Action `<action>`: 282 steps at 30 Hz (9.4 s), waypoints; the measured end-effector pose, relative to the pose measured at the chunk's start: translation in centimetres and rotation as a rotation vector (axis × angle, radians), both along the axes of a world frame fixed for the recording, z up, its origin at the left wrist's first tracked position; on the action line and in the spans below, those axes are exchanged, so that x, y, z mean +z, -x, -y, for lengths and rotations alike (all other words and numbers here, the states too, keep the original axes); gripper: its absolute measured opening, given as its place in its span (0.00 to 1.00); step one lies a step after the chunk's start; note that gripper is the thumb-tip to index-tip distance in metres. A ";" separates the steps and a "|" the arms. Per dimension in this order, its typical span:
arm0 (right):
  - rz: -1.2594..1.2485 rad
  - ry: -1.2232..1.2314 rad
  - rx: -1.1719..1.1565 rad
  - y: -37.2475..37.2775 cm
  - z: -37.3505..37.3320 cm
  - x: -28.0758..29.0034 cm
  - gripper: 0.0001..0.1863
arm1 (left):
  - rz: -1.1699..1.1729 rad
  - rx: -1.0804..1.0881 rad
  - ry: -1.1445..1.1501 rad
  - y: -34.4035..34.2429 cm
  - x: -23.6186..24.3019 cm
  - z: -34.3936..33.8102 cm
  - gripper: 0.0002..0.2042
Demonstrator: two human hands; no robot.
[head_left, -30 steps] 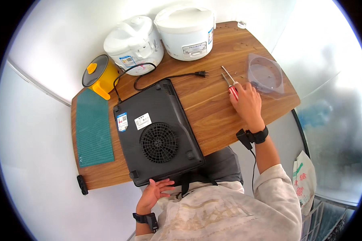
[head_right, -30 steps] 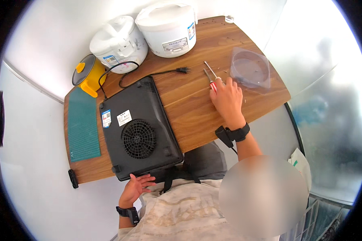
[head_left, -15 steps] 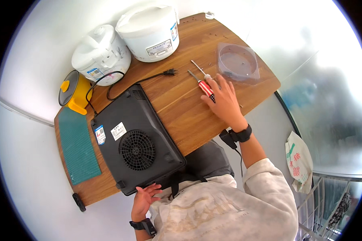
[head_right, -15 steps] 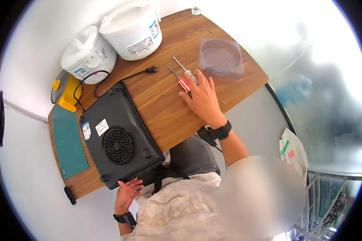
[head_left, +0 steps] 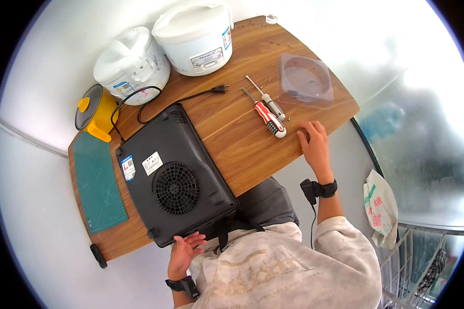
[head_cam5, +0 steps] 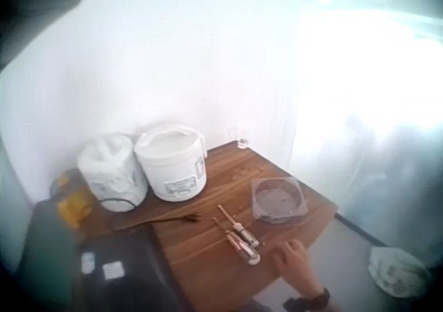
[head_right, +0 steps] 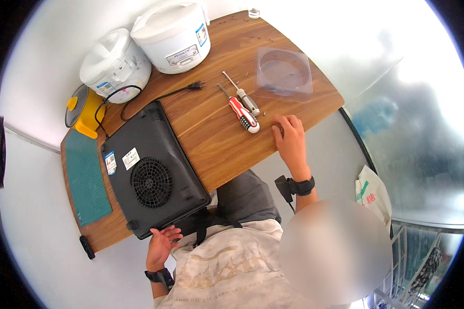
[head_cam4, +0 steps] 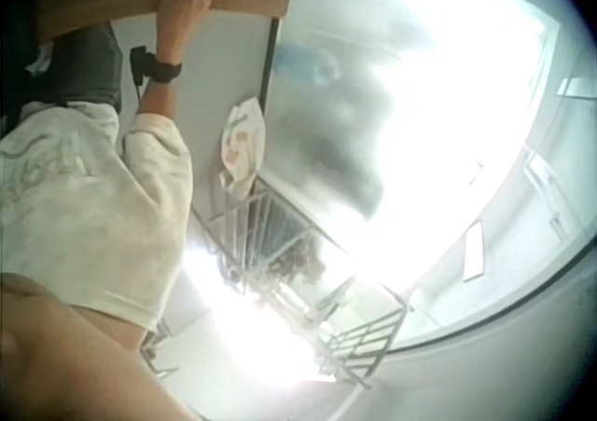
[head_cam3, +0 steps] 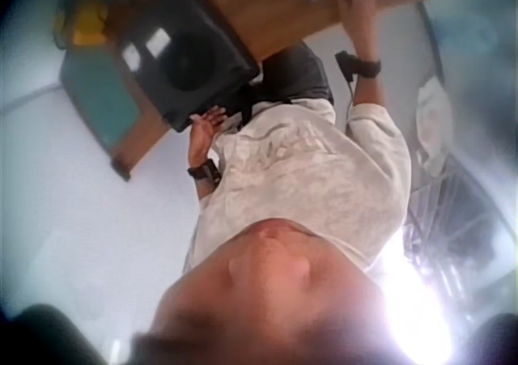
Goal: The person uses a screwdriver to tighten screws on the internal components of an induction cooktop. They then place the top cover back on the unit and secure it with screws.
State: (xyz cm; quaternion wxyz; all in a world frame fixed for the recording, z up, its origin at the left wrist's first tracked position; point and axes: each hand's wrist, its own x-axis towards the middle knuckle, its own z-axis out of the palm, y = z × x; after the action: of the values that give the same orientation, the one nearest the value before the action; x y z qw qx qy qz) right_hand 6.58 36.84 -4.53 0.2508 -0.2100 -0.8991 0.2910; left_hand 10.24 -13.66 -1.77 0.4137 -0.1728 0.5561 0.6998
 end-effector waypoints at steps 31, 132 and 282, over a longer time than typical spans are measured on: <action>0.075 0.196 0.029 1.1 -1.2 2.2 0.14 | 0.032 0.096 0.096 0.6 1.4 -3.0 0.37; 0.269 0.775 0.730 22.0 14.3 3.4 0.33 | -0.809 -0.066 0.567 28.7 5.4 2.8 0.25; 0.367 -0.530 0.309 20.4 -1.0 7.2 0.04 | -1.158 0.013 0.482 29.6 -0.8 2.2 0.23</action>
State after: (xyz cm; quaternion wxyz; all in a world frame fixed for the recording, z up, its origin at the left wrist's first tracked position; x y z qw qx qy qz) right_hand -13.85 37.89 2.65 0.0841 -0.0478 -0.9945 0.0395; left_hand -19.34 -15.81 -2.61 -0.0095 0.1424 0.8312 0.5374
